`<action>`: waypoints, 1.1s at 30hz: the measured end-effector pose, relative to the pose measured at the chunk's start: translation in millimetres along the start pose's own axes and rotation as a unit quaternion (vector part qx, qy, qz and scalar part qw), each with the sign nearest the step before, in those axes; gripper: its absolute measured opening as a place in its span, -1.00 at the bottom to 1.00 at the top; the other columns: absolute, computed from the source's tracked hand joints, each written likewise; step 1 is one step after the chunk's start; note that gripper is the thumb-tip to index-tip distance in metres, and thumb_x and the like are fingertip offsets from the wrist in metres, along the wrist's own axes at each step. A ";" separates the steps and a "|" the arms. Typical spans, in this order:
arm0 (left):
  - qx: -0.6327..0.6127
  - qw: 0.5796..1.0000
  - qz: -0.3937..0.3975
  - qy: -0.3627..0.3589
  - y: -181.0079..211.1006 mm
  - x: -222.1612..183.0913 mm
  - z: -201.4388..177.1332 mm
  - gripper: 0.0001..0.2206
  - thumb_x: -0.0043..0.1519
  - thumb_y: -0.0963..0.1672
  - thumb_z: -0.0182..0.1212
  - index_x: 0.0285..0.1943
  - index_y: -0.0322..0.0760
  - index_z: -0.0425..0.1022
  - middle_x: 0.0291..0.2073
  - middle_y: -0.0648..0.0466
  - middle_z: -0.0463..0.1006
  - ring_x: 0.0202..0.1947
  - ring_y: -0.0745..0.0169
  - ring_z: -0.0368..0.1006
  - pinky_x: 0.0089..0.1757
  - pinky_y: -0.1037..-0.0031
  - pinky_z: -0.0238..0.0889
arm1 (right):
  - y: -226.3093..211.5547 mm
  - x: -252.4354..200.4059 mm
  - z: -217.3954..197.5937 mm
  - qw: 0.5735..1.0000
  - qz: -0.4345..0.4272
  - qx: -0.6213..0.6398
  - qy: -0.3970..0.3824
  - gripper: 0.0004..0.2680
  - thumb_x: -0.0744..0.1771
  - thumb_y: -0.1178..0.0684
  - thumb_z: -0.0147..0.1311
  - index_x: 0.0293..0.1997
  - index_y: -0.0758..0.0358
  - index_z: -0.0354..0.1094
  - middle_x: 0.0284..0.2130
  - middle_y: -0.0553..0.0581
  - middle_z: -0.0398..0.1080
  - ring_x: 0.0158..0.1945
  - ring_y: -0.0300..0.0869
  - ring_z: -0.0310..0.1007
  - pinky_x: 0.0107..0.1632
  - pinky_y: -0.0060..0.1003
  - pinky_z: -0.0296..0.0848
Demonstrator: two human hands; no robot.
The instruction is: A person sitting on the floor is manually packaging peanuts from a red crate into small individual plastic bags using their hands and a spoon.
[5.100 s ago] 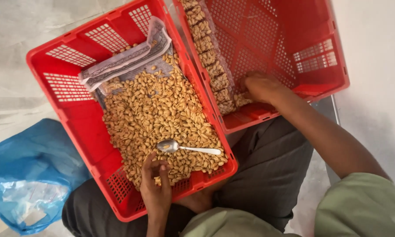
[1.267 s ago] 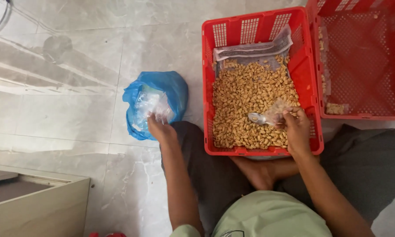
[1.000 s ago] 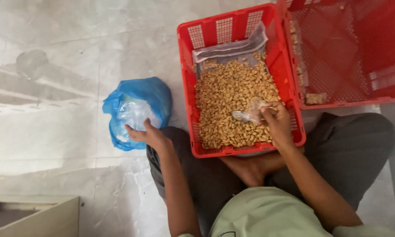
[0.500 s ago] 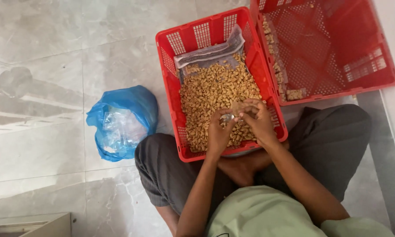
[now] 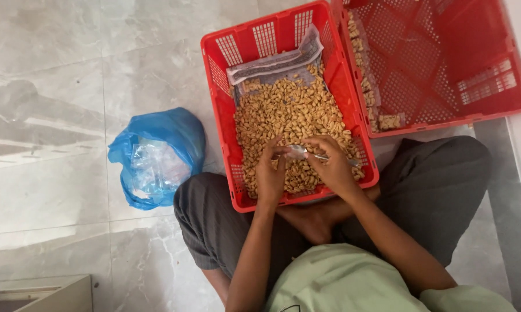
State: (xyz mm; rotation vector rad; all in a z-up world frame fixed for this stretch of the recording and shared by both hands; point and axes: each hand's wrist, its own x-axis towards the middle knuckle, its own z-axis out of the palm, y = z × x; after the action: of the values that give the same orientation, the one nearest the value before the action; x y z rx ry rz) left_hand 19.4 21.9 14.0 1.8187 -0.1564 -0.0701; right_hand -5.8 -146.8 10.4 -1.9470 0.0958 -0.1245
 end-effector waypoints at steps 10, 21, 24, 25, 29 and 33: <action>0.015 0.998 0.037 -0.044 -7.5 0.3 5.0 -0.47 0.29 -0.40 0.05 0.48 -0.44 0.13 -0.10 -0.18 0.51 0.01 -0.15 0.50 0.02 0.01 0.39 | 4.8 0.0 -1.2 0.997 0.055 -0.030 -0.042 -0.80 0.39 0.16 0.12 0.14 0.17 0.50 -0.21 0.18 0.38 -0.09 -0.05 0.46 -0.04 -0.14 0.50; 0.180 0.971 0.146 0.052 -10.9 2.4 4.3 -0.53 0.29 -0.27 0.23 0.40 -0.17 0.31 0.05 0.06 0.37 0.13 0.10 0.30 0.09 0.19 0.32 | 28.0 1.6 0.0 0.997 0.056 -0.043 -0.027 -0.88 0.37 0.13 0.18 -0.06 0.31 0.54 -0.30 0.21 0.38 -0.24 -0.09 0.45 -0.21 -0.19 0.47; 0.206 0.956 0.199 0.062 -24.6 2.3 11.0 -0.83 0.23 -0.22 0.36 -0.05 -0.26 0.50 -0.07 0.06 0.38 0.00 0.15 0.32 -0.04 0.32 0.36 | 20.0 1.2 -0.9 0.998 0.049 -0.026 -0.022 -0.90 0.38 0.18 0.15 -0.07 0.33 0.53 -0.33 0.17 0.34 -0.24 -0.11 0.42 -0.21 -0.21 0.46; 0.206 0.956 0.199 0.062 -18.1 0.9 10.2 -0.83 0.23 -0.22 0.36 -0.05 -0.26 0.50 -0.07 0.06 0.38 0.00 0.15 0.32 -0.04 0.32 0.36 | 17.9 1.2 -1.5 0.998 0.049 -0.026 -0.021 -0.90 0.38 0.18 0.15 -0.07 0.33 0.53 -0.33 0.17 0.34 -0.24 -0.11 0.42 -0.21 -0.21 0.46; 0.120 0.984 0.129 -0.016 -11.2 0.7 10.9 -0.88 0.22 -0.19 0.39 -0.12 -0.25 0.55 -0.29 0.06 0.53 -0.20 0.15 0.53 -0.26 0.44 0.48 | 11.1 1.5 -2.7 0.998 0.061 -0.017 -0.024 -0.93 0.35 0.18 0.19 -0.14 0.31 0.53 -0.36 0.16 0.34 -0.24 -0.11 0.43 -0.19 -0.22 0.45; 0.034 0.997 0.036 -0.055 -19.3 2.6 12.0 -0.86 0.19 -0.17 0.43 -0.14 -0.29 0.60 -0.37 -0.05 0.63 -0.29 0.08 0.61 -0.35 0.44 0.49 | 15.7 1.4 -1.5 0.996 0.065 -0.022 -0.050 -0.95 0.31 0.21 0.19 -0.20 0.29 0.52 -0.37 0.16 0.35 -0.24 -0.08 0.43 -0.19 -0.18 0.45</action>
State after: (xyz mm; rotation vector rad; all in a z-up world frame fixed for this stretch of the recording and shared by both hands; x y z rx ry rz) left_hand 21.7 14.7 -7.6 1.8753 -0.3056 -0.1163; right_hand -4.8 -154.2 -3.6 -1.9808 0.1597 0.0619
